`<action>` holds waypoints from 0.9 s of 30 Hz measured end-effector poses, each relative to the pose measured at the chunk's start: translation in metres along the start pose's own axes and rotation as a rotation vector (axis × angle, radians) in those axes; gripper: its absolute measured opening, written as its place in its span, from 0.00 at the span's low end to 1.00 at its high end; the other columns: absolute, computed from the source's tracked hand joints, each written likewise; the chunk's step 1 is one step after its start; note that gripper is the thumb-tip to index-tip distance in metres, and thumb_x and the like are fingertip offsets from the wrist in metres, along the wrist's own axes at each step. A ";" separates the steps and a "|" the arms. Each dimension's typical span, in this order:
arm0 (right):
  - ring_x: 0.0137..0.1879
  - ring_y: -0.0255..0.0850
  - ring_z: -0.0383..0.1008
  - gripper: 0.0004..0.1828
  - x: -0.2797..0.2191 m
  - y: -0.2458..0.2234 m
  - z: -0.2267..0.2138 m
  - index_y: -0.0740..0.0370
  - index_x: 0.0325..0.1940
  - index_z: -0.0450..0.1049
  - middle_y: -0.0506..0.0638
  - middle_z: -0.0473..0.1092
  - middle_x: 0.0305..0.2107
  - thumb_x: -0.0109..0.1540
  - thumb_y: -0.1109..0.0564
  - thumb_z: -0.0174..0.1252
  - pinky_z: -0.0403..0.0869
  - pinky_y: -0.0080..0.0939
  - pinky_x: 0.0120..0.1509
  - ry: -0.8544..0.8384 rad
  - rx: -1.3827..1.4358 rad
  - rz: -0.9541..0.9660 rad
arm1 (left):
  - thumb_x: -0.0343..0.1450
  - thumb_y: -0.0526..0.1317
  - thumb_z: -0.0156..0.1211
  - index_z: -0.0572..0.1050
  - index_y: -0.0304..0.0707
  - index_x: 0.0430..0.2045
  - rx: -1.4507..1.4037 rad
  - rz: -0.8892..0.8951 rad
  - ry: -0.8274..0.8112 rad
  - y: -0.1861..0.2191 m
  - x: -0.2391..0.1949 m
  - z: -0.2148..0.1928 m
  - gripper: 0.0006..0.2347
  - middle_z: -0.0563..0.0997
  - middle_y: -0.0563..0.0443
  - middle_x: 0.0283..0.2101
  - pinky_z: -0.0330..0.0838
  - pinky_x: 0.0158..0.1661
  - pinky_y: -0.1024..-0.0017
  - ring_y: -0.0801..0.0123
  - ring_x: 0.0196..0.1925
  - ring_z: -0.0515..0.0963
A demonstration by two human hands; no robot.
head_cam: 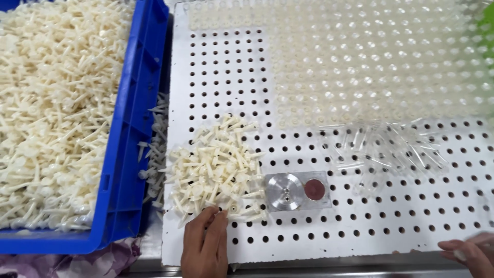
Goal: Manually assembling white plastic components and placing them into clear plastic tubes on a perforated workspace.
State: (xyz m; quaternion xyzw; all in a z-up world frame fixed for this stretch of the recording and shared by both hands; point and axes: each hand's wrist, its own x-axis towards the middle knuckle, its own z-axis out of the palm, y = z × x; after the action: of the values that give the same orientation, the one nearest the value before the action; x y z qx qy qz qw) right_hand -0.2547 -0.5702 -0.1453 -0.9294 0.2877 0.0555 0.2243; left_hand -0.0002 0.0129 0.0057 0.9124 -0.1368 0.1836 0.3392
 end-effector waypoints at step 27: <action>0.52 0.41 0.84 0.14 0.015 -0.427 -0.080 0.55 0.46 0.83 0.52 0.81 0.43 0.55 0.57 0.67 0.85 0.42 0.53 -0.030 -0.020 -0.544 | 0.62 0.25 0.69 0.82 0.31 0.43 -0.215 -0.076 -0.048 0.006 0.012 -0.006 0.15 0.80 0.39 0.46 0.80 0.40 0.67 0.57 0.43 0.83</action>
State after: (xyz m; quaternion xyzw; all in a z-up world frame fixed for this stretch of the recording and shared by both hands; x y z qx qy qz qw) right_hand -0.0049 -0.3008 0.0874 -0.9738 0.0238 0.0098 0.2261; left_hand 0.0070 0.0109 0.0192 0.8795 -0.1289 0.1330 0.4383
